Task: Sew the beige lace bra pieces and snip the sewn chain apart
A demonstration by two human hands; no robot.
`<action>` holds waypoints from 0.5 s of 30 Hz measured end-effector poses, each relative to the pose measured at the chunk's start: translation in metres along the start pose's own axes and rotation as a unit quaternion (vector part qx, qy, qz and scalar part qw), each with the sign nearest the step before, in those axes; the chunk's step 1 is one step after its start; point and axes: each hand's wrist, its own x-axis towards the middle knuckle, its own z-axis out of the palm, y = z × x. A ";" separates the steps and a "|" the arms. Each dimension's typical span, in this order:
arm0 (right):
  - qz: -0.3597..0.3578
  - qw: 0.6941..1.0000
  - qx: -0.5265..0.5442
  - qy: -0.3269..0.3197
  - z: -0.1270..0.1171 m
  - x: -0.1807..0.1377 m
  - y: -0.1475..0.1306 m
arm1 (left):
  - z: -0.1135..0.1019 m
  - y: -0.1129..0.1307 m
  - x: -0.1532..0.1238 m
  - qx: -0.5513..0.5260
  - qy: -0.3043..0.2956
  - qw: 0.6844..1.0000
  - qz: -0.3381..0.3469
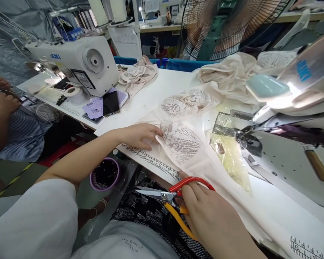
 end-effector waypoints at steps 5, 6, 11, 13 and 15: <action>0.007 1.000 -0.014 -0.012 0.003 -0.002 0.000 | -0.005 0.002 0.002 0.005 -0.037 0.999 -0.002; 0.006 1.000 -0.017 -0.013 0.004 -0.002 0.001 | -0.006 0.002 0.002 0.006 -0.039 0.999 -0.001; -0.014 1.000 -0.009 -0.003 0.006 -0.003 0.003 | -0.006 0.004 0.001 -0.006 -0.048 0.999 -0.019; -0.011 1.000 -0.004 -0.009 0.008 -0.006 0.005 | -0.005 0.003 0.001 -0.010 -0.050 0.998 -0.020; -0.001 1.000 0.001 -0.023 0.011 -0.009 0.008 | -0.004 0.001 0.002 -0.009 -0.049 0.999 -0.012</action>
